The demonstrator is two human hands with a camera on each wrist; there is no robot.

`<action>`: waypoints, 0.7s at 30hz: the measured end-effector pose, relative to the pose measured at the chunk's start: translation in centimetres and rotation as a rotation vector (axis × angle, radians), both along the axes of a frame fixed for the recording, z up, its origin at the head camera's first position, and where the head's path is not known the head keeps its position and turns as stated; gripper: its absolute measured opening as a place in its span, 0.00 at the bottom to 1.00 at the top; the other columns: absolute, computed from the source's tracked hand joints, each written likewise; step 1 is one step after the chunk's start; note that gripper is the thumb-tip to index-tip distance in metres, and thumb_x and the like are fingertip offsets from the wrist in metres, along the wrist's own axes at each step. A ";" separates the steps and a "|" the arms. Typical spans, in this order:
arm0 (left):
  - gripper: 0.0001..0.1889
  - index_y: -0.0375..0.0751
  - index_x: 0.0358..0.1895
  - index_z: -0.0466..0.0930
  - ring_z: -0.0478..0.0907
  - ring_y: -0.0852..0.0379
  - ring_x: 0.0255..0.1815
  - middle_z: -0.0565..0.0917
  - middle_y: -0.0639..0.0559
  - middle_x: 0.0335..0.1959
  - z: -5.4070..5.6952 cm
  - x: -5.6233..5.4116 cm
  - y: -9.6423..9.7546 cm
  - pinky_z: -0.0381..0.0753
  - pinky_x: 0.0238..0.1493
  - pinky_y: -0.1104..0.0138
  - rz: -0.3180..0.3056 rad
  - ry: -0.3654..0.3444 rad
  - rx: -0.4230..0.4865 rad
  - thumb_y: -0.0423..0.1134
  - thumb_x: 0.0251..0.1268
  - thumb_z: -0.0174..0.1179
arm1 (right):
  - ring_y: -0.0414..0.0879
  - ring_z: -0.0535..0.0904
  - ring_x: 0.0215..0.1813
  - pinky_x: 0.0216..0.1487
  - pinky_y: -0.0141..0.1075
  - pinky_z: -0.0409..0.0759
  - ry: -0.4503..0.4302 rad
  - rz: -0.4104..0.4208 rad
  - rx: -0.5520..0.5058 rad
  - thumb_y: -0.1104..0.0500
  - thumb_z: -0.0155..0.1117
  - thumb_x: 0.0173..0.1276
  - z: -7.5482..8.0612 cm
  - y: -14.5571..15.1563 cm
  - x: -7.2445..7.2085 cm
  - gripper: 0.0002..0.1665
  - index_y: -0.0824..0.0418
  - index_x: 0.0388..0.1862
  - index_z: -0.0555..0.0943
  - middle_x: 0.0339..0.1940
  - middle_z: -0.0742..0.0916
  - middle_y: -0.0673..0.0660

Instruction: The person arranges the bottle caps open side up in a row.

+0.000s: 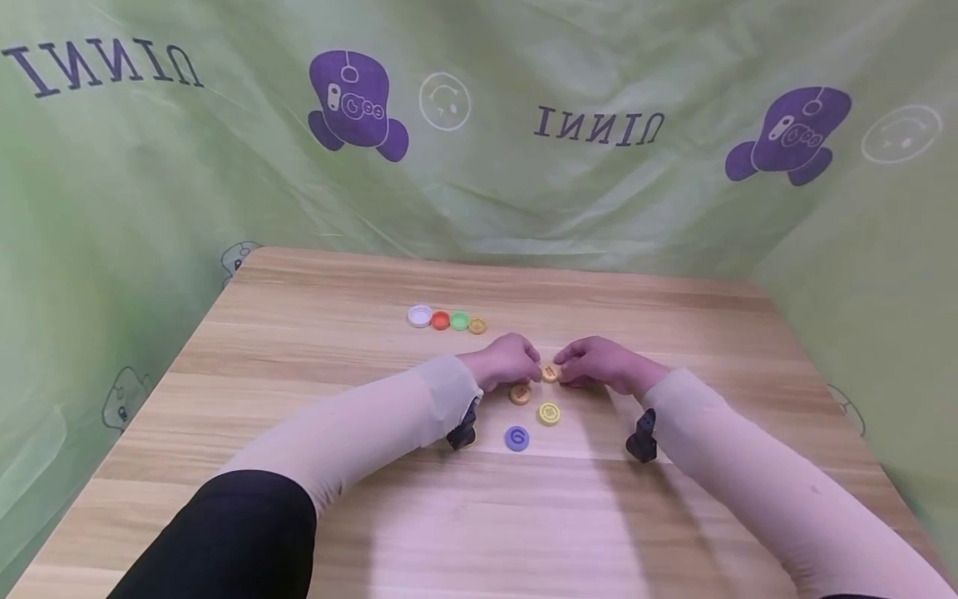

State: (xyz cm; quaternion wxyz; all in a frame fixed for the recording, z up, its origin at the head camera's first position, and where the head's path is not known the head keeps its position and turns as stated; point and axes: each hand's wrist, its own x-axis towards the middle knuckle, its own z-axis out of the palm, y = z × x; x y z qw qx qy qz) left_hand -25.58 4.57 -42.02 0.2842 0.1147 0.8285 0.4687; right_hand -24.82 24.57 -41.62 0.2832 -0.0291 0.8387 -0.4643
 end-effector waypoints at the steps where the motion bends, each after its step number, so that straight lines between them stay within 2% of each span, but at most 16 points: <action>1: 0.22 0.25 0.60 0.78 0.78 0.58 0.33 0.85 0.41 0.46 0.0 0.0 0.1 0.82 0.42 0.69 -0.004 0.004 -0.004 0.25 0.62 0.66 | 0.43 0.82 0.42 0.48 0.35 0.85 0.015 -0.005 0.013 0.70 0.66 0.68 -0.1 -0.2 0.1 0.22 0.78 0.59 0.76 0.46 0.86 0.62; 5: 0.22 0.24 0.58 0.80 0.80 0.58 0.34 0.86 0.40 0.46 -0.2 -0.1 0.3 0.83 0.42 0.70 -0.007 0.012 -0.012 0.25 0.59 0.67 | 0.45 0.79 0.41 0.45 0.33 0.81 0.084 -0.025 0.068 0.70 0.70 0.63 -0.4 -0.9 0.2 0.21 0.75 0.54 0.79 0.42 0.85 0.60; 11: 0.18 0.24 0.53 0.82 0.79 0.57 0.33 0.86 0.42 0.41 -0.3 -0.2 0.4 0.83 0.40 0.70 -0.012 0.001 0.001 0.23 0.59 0.67 | 0.45 0.79 0.39 0.42 0.33 0.80 0.156 -0.030 0.116 0.69 0.72 0.60 -1.0 -1.5 0.4 0.18 0.73 0.49 0.81 0.38 0.85 0.59; 15: 0.14 0.23 0.49 0.82 0.78 0.58 0.30 0.82 0.46 0.36 -0.5 -0.2 0.3 0.81 0.34 0.71 0.008 -0.028 0.048 0.23 0.60 0.66 | 0.44 0.78 0.38 0.40 0.31 0.79 0.179 -0.025 0.124 0.70 0.73 0.60 -1.3 -1.7 0.3 0.17 0.73 0.48 0.83 0.37 0.85 0.58; 21: 0.03 0.29 0.36 0.83 0.74 0.59 0.26 0.77 0.52 0.24 -0.6 -0.3 0.2 0.74 0.28 0.73 0.024 -0.062 0.087 0.24 0.61 0.66 | 0.44 0.79 0.39 0.41 0.31 0.80 0.192 -0.010 0.108 0.70 0.72 0.63 -1.5 -1.7 0.3 0.15 0.73 0.48 0.83 0.37 0.86 0.58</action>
